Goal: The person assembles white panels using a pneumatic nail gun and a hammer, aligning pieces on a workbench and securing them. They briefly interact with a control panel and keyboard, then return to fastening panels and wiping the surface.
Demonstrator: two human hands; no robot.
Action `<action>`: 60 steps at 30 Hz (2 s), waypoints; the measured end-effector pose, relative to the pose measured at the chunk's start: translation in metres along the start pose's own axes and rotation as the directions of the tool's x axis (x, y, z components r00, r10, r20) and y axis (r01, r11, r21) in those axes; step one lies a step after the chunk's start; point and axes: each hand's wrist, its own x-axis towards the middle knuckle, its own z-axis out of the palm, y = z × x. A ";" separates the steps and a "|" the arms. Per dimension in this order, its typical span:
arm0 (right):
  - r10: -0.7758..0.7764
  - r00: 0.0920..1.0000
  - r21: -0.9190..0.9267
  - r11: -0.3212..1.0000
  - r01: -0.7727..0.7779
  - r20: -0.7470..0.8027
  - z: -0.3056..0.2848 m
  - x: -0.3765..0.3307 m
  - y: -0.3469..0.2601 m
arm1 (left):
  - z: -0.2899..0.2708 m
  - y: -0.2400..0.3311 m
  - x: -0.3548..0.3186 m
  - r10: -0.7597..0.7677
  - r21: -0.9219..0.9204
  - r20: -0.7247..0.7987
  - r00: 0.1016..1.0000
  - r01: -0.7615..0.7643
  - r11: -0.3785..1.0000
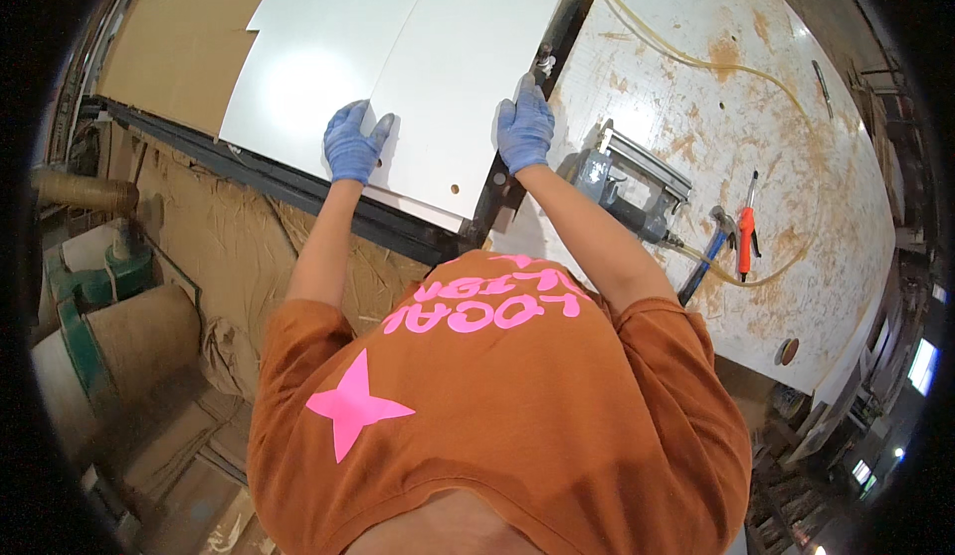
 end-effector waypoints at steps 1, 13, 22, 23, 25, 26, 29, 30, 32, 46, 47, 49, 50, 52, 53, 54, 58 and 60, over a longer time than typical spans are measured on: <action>0.001 1.000 0.006 1.000 -0.001 0.002 0.000 -0.004 -0.002 | -0.002 -0.001 0.001 0.021 0.017 0.006 1.000 -0.021 1.000; -0.015 1.000 0.006 1.000 0.015 0.019 0.003 -0.063 -0.026 | -0.003 -0.024 -0.009 0.105 0.013 -0.026 0.994 -0.105 0.994; 0.025 0.990 -0.082 0.997 -0.013 0.140 -0.120 -0.033 -0.001 | 0.000 -0.030 -0.006 0.113 -0.046 -0.063 0.992 -0.116 0.992; -0.028 0.995 -0.070 0.997 0.034 0.093 -0.143 -0.036 0.023 | -0.001 -0.027 -0.004 0.114 -0.067 -0.067 0.991 -0.119 0.991; -0.020 0.994 -0.187 0.982 0.040 0.108 -0.187 -0.045 0.053 | -0.005 -0.024 -0.006 0.103 -0.104 -0.068 0.992 -0.110 0.988; -0.003 0.986 -0.226 0.973 0.042 0.169 -0.204 -0.056 0.070 | -0.002 -0.028 -0.006 0.103 -0.081 -0.003 0.995 -0.103 0.991; 0.139 0.892 -0.333 0.943 0.014 0.430 -0.225 -0.087 0.099 | 0.005 -0.021 -0.005 0.144 -0.053 -0.036 0.989 -0.146 0.988; 0.078 0.898 -0.367 0.925 0.097 0.434 -0.222 -0.091 0.102 | 0.008 -0.013 -0.005 0.119 -0.061 0.036 0.992 -0.117 0.991; -0.029 0.892 -0.441 0.862 0.250 0.450 -0.215 -0.095 0.094 | 0.005 0.030 -0.004 0.229 0.013 0.132 0.964 -0.233 0.972; 0.112 0.880 -0.420 0.901 0.105 0.461 -0.174 -0.091 0.105 | 0.050 0.153 0.036 0.384 -0.229 0.189 0.904 -0.339 0.912; 0.144 0.871 -0.445 0.891 0.092 0.469 -0.174 -0.094 0.103 | 0.049 0.145 0.031 0.388 -0.256 0.175 0.905 -0.339 0.905; 0.132 0.877 -0.427 0.900 0.090 0.463 -0.174 -0.093 0.100 | 0.046 0.130 0.022 0.304 -0.227 0.154 0.940 -0.265 0.937; 0.123 0.876 -0.429 0.898 0.103 0.467 -0.173 -0.091 0.102 | 0.041 0.122 0.021 0.277 -0.211 0.134 0.952 -0.245 0.946; 0.057 0.892 -0.404 0.903 0.145 0.448 -0.173 -0.089 0.101 | 0.024 0.102 0.014 0.176 -0.207 0.135 0.975 -0.146 0.967; 0.073 0.889 -0.397 0.909 0.127 0.452 -0.175 -0.088 0.098 | 0.017 0.089 0.011 0.131 -0.206 0.131 0.983 -0.102 0.973; 0.088 0.885 -0.389 0.914 0.110 0.457 -0.176 -0.087 0.095 | 0.015 0.073 0.005 0.105 -0.156 0.086 0.991 -0.091 0.984; 0.004 0.898 -0.322 0.934 0.154 0.441 -0.187 -0.070 0.083 | -0.002 0.003 -0.013 -0.059 -0.129 0.032 0.998 0.063 0.990; -0.002 0.901 -0.258 0.958 0.126 0.433 -0.199 -0.055 0.088 | -0.017 -0.025 -0.022 -0.134 -0.055 -0.015 0.991 0.133 0.990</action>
